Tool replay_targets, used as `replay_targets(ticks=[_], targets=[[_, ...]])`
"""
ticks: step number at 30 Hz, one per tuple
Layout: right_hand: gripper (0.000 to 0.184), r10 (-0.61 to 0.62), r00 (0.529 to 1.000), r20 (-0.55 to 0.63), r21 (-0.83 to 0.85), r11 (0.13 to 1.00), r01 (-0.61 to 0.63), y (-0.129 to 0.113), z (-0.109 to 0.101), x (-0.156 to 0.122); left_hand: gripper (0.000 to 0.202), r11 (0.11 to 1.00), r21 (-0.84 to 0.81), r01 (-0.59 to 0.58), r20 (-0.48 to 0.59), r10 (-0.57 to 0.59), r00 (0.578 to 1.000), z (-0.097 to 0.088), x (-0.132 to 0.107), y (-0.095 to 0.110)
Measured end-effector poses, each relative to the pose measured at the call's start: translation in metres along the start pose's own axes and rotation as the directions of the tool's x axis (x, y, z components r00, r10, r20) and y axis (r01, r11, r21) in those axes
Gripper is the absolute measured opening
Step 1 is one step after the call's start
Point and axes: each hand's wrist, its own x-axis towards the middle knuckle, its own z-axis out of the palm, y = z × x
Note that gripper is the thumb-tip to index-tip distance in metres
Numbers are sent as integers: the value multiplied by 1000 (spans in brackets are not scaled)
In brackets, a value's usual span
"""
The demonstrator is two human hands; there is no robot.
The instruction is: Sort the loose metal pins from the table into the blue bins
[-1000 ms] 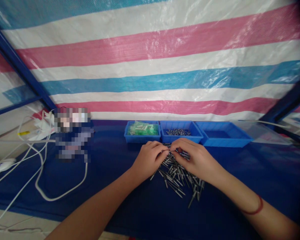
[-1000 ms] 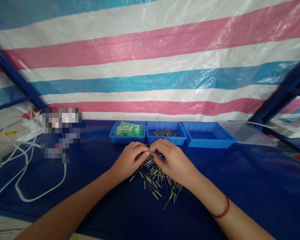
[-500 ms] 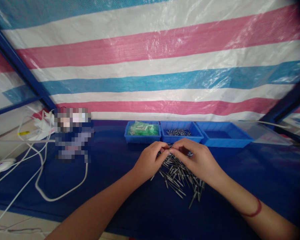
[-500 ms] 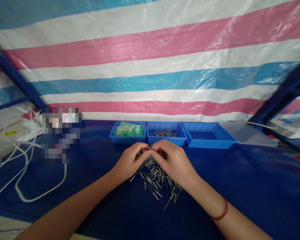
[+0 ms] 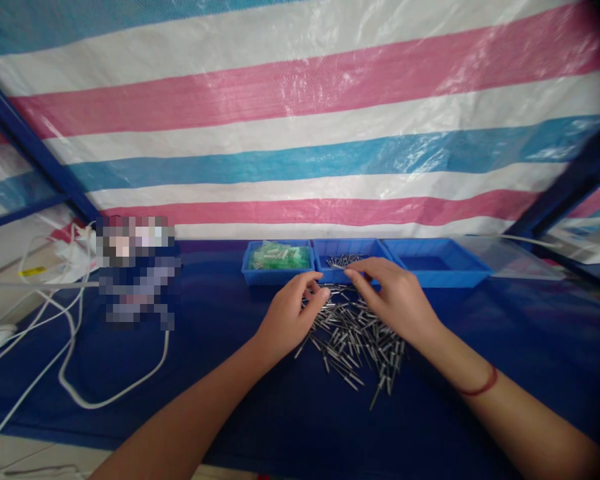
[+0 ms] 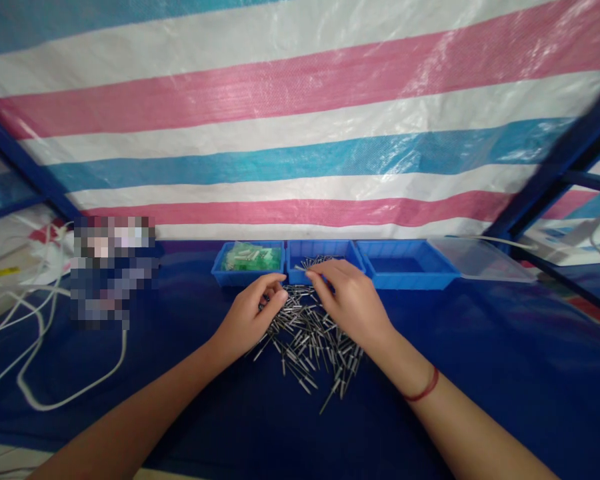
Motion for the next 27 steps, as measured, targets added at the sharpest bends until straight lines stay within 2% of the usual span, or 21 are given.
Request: replay_targets(ticks=[2,4,7,8,10,13,15,17,23,27], targets=[[26,60,998,-35,-112,992,-64,14,-4,4,32,999,47,-15,30,13,999,-1,0,1],[29,115,993,-4,-203,973,-113,27,-11,7,30,985,153,-76,91,62,994,-4,2,1],[32,188,982,38,-276,946,-170,38,-28,8,28,919,343,-194,227,120,967,-13,4,1],[32,201,978,62,-274,945,-177,39,-34,8,29,898,386,-213,257,117,959,-16,5,0],[31,191,960,202,-206,967,-149,37,-44,6,32,874,430,-227,302,97,948,-22,5,-1],[31,93,872,481,-5,995,-103,32,-50,0,48,881,421,-217,393,39,919,-27,3,-3],[45,24,819,573,75,994,-82,29,-47,-5,64,900,389,-199,457,-1,889,-27,0,-4],[52,-15,793,609,91,995,-51,27,-41,-10,70,913,358,-194,513,-19,858,-25,-4,-5],[20,-39,764,644,96,995,-30,26,-30,-11,50,927,315,-204,582,-19,813,-24,-6,-5],[19,-56,761,647,91,996,-4,29,-32,-5,48,929,314,-195,599,-35,800,-31,-3,0]])
